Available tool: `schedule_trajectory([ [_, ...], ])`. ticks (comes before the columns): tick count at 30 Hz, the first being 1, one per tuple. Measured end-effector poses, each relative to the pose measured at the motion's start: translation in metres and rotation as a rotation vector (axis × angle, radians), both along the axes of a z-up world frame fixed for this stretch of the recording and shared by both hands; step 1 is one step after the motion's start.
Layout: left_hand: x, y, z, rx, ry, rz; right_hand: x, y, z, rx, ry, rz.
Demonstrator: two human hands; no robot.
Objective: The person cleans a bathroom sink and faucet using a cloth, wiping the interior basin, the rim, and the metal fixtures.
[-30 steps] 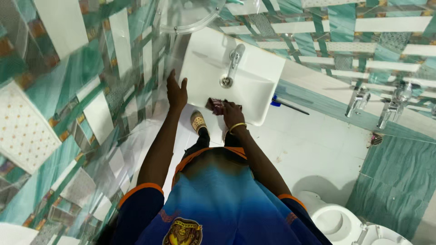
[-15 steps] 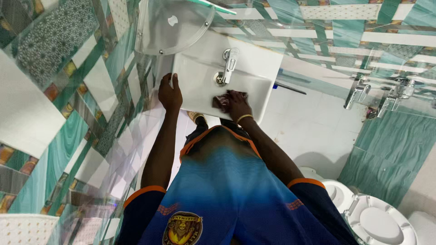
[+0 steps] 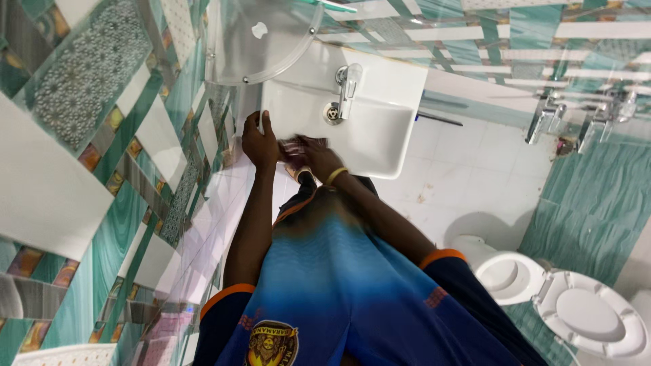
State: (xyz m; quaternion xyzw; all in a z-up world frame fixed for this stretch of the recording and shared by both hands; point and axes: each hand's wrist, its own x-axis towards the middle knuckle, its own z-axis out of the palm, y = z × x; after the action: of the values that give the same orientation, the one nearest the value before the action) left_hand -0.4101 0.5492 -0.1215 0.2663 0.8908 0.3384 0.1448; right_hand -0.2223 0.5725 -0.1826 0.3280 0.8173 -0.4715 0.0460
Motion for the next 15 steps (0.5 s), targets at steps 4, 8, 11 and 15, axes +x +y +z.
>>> schedule_trajectory([
  [4, 0.002, 0.000, 0.003, -0.030, -0.013, 0.006, 0.114, 0.052, 0.037, 0.099, -0.169, 0.063],
  [8, 0.001, -0.001, 0.002, -0.029, -0.020, 0.002, 0.150, 0.047, 0.035, 0.449, -0.230, 0.024],
  [11, 0.003, 0.003, -0.002, -0.028, -0.021, 0.012, 0.099, 0.014, -0.011, 0.180, -0.402, -0.110],
  [15, 0.001, -0.009, -0.010, -0.010, 0.016, -0.024, 0.091, 0.007, -0.020, 0.192, -0.282, 0.021],
])
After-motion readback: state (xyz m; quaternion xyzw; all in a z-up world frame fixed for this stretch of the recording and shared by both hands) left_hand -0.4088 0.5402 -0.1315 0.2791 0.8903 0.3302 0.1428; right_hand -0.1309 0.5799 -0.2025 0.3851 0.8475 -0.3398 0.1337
